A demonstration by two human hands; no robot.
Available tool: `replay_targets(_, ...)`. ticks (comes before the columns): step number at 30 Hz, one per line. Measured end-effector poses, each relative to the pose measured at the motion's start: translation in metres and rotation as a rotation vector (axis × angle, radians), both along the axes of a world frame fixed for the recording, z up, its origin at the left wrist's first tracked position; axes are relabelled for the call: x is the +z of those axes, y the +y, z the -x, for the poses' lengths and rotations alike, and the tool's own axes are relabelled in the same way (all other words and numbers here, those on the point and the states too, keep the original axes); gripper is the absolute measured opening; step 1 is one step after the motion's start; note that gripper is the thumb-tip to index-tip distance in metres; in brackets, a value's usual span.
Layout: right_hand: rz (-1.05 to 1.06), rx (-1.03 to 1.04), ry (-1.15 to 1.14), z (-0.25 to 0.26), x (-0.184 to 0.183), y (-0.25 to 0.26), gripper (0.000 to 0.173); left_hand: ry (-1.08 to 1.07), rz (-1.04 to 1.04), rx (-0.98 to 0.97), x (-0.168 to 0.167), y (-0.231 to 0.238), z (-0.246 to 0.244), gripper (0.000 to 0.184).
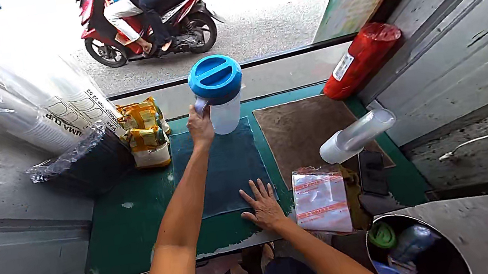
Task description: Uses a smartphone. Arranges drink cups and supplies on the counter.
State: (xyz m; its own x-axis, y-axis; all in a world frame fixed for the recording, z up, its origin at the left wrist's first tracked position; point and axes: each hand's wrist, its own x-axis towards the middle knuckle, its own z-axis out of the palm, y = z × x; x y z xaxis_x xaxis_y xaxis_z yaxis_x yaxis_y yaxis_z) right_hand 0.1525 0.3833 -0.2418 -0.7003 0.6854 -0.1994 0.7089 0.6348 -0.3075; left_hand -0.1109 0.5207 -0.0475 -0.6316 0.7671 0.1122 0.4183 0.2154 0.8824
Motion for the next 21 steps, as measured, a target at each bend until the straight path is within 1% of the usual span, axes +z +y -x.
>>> replay_targets(3, 0.037, -0.011, -0.018, -0.008, 0.004, -0.007, 0.092, 0.005, 0.054, -0.023, -0.016, 0.009, -0.001, 0.051)
replay_targets(5, 0.067, -0.024, -0.008, -0.012, 0.008, -0.01, 0.095, -0.056, 0.032, -0.05, -0.028, -0.009, 0.006, 0.068)
replay_targets(6, 0.069, -0.049, 0.026, -0.012, 0.012, -0.01, 0.096, -0.063, 0.031, -0.07, -0.037, -0.026, 0.012, 0.076)
replay_targets(7, 0.038, -0.089, 0.094, -0.009, 0.015, -0.008, 0.096, -0.027, 0.037, -0.091, -0.051, -0.051, 0.018, 0.077)
replay_targets(8, -0.026, -0.135, 0.181, -0.003, 0.016, -0.006, 0.094, 0.059, 0.059, -0.096, -0.072, -0.081, 0.022, 0.07)
replay_targets(9, -0.097, -0.167, 0.241, 0.003, 0.016, 0.0, 0.09, 0.162, 0.087, -0.09, -0.1, -0.114, 0.027, 0.064)
replay_targets(10, -0.138, -0.182, 0.249, 0.009, 0.014, 0.009, 0.087, 0.273, 0.143, -0.097, -0.134, -0.148, 0.031, 0.062)
replay_targets(11, -0.154, -0.184, 0.214, 0.013, 0.011, 0.017, 0.086, 0.371, 0.235, -0.133, -0.165, -0.182, 0.035, 0.065)
replay_targets(12, -0.148, -0.175, 0.153, 0.015, 0.006, 0.025, 0.086, 0.473, 0.358, -0.174, -0.186, -0.211, 0.034, 0.073)
replay_targets(13, -0.132, -0.163, 0.09, 0.015, 0.001, 0.033, 0.086, 0.572, 0.465, -0.206, -0.197, -0.23, 0.032, 0.08)
replay_targets(14, -0.123, -0.153, 0.042, 0.015, -0.004, 0.038, 0.087, 0.627, 0.535, -0.225, -0.199, -0.24, 0.031, 0.084)
replay_targets(16, -0.111, -0.152, -0.006, 0.014, -0.008, 0.033, 0.088, 0.659, 0.601, -0.259, -0.196, -0.253, 0.032, 0.086)
replay_targets(21, -0.151, -0.173, 0.0, 0.005, -0.011, 0.014, 0.086, 0.677, 0.6, -0.287, -0.196, -0.267, 0.033, 0.088)
